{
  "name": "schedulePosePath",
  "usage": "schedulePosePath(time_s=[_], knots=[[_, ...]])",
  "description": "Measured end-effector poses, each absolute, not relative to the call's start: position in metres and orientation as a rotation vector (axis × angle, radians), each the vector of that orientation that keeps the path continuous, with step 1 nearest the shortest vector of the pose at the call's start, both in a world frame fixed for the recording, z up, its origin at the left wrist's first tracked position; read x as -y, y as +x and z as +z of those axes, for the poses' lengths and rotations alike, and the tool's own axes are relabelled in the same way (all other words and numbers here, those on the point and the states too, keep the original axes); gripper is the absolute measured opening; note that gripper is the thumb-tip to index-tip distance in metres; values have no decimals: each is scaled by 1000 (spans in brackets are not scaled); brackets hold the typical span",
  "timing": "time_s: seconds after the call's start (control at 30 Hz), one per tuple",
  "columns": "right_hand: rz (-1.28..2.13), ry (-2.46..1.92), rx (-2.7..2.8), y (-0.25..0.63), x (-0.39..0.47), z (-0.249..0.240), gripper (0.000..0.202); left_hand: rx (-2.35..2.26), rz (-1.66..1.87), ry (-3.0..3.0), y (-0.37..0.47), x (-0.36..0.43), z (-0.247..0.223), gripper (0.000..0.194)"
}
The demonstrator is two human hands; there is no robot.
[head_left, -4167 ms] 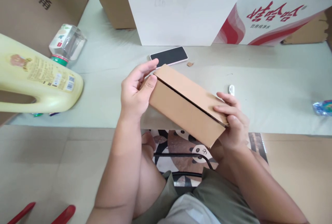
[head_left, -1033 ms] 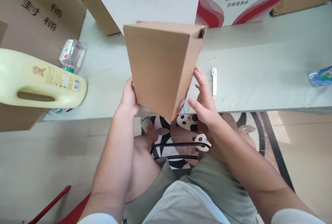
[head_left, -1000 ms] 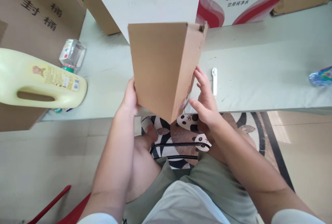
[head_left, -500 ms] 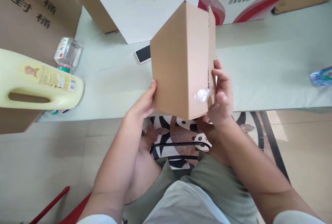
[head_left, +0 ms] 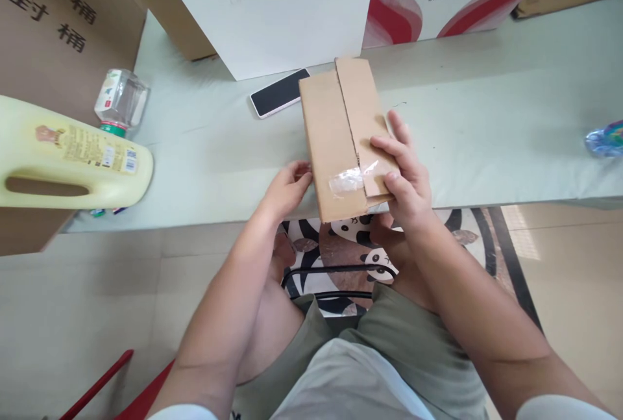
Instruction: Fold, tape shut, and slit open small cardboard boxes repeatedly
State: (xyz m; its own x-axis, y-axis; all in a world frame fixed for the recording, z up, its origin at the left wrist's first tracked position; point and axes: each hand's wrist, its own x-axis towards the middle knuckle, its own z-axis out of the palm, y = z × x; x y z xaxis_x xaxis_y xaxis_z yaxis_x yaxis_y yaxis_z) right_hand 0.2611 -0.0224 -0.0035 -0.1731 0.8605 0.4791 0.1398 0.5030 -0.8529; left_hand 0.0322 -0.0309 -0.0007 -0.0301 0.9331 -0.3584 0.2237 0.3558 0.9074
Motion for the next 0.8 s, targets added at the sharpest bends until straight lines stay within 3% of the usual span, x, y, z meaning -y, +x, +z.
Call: schedulePosePath(time_s=[0.2,0.3,0.43,0.6,0.73,0.8], knots=[[877,-938,1713,268,17,-7,51,-1705,1363,1513,29,28,7,31],[978,-888,1733,267,15,-7,50,-1606,1518,1843,28,24,8,44],[1096,-853,1754,259,16,-6,54,-1318,1540,2393,25,15,-1,55],[1120,-928,1671,260,11,-11,65,-1311,1456,2425,22,14,-7,52],[779,-1476,1577,284,-5,-17,35,-1316,1474,2409,22,16,-7,51],[586,-1791,1592,297,-13,-20,31,-1304,1489,2411,23,16,-7,50]])
